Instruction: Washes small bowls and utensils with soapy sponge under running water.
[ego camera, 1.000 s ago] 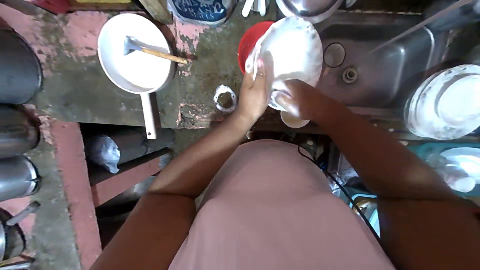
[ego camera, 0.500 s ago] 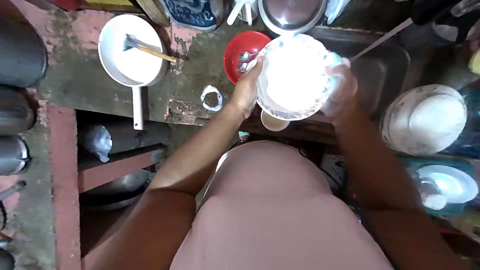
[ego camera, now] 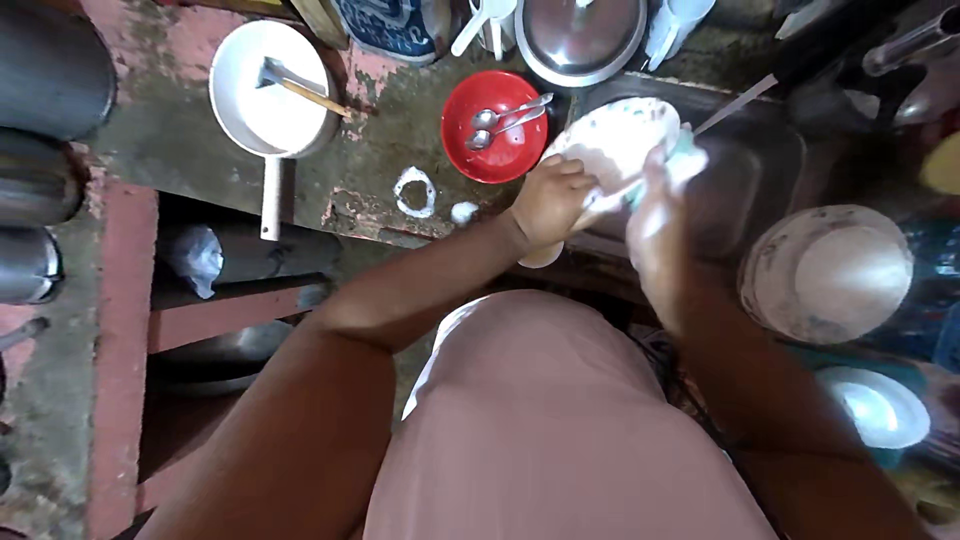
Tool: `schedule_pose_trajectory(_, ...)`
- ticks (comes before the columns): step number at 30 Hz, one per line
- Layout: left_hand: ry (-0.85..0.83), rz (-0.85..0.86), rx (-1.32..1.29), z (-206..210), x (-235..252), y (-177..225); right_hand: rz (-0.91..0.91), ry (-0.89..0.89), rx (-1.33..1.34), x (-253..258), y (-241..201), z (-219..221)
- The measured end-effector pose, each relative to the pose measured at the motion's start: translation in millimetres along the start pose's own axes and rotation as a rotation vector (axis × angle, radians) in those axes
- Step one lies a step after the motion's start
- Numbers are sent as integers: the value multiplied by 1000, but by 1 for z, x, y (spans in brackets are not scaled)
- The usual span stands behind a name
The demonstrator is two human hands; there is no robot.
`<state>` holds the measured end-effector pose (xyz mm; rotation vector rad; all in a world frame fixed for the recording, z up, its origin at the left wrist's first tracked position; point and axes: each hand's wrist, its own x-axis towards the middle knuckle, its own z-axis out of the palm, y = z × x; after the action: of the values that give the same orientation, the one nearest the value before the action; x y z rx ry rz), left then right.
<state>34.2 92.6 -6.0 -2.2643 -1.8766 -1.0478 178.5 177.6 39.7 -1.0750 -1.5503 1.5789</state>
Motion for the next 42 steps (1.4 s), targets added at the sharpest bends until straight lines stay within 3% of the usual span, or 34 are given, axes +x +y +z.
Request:
schedule_pose_trajectory(2, 108, -224, -120, -3, 11, 18, -258, -74, -196, 8, 8, 1)
schedule_pose_trajectory(5, 188, -397, -322, -6, 16, 37, -237, -57, -113, 46, 4, -7)
schedule_pose_trajectory(7, 229, -494, -421, -11, 20, 40, -230, 48, -190, 40, -6, 8)
schedule_pose_trajectory(10, 294, -648, -487, -24, 27, 27, -461, -121, -471, 18, -17, 30)
schedule_pose_trajectory(12, 308, -640, -479, -32, 27, 19, -420, -159, -469, 28, -15, 33)
schedule_pose_trajectory(15, 263, -640, -549, -43, 22, 12, -168, 0, -336, 38, -21, 47)
schedule_pose_trajectory(19, 265, -701, -625, -61, 25, -11, -425, -73, -631, 14, -29, 81)
schedule_pose_trajectory(24, 171, -591, -668, -72, 13, -24, -183, 29, -623, 49, -39, 83)
schedule_pose_trajectory(26, 193, -676, -732, -80, 16, -31, -286, 133, -624, 29, -34, 109)
schedule_pose_trajectory(29, 372, -837, -955, -92, 25, -43, -620, 206, -386, 3, 38, 130)
schedule_pose_trajectory(32, 415, -833, -1088, -103, 25, -55, -543, 180, -240, 16, 33, 114)
schedule_pose_trajectory(35, 312, -730, -1103, -110, 17, -62, -352, 163, -71, 56, -11, 95)
schedule_pose_trajectory(39, 184, -597, -1009, -113, 18, -61, -358, 44, -473, 55, -63, 94)
schedule_pose_trajectory(42, 269, -656, -974, -106, 21, -48, -463, 127, -808, 21, -71, 131)
